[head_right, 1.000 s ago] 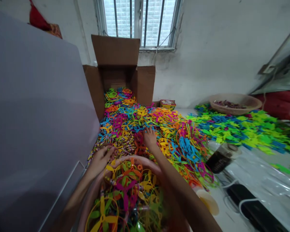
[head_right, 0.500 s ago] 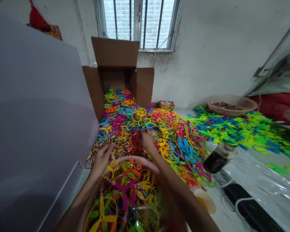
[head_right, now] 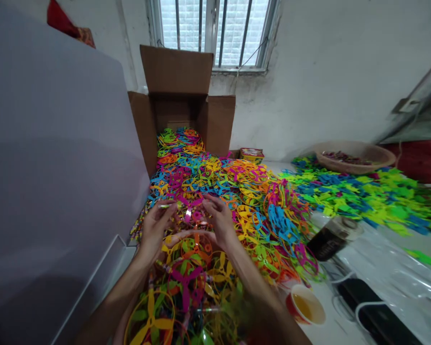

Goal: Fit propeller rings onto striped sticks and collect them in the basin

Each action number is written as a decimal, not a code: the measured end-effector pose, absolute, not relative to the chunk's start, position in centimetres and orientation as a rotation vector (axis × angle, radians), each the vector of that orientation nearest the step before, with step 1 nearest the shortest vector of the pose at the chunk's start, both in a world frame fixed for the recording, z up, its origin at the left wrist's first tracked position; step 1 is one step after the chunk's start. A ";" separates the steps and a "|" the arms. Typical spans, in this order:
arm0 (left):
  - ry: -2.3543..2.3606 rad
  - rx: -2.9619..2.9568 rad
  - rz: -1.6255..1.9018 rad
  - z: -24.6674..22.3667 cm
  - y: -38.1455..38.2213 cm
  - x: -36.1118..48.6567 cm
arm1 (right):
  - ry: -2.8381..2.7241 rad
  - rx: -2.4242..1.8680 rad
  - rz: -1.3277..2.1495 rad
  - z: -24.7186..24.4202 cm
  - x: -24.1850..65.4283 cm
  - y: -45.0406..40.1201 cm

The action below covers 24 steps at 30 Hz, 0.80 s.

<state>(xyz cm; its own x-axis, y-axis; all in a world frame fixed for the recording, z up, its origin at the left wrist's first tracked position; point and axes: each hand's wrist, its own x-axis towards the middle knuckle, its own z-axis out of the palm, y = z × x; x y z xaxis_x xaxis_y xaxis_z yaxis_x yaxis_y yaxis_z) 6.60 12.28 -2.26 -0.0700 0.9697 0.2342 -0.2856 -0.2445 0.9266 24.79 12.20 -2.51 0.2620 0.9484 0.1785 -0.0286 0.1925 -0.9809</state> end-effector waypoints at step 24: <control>0.751 1.165 1.255 -1.3 8.2 5.7 | -1.029 -1.012 1.354 -1.8 23.2 3.5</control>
<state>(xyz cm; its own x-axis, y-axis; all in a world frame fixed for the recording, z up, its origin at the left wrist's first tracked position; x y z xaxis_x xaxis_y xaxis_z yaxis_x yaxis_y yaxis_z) 5.73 8.21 -1.32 0.2078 0.9653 0.1581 -0.3175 -0.0863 0.9443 23.23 3.46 -1.81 -0.0317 0.9994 -0.0119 -0.2567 -0.0197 -0.9663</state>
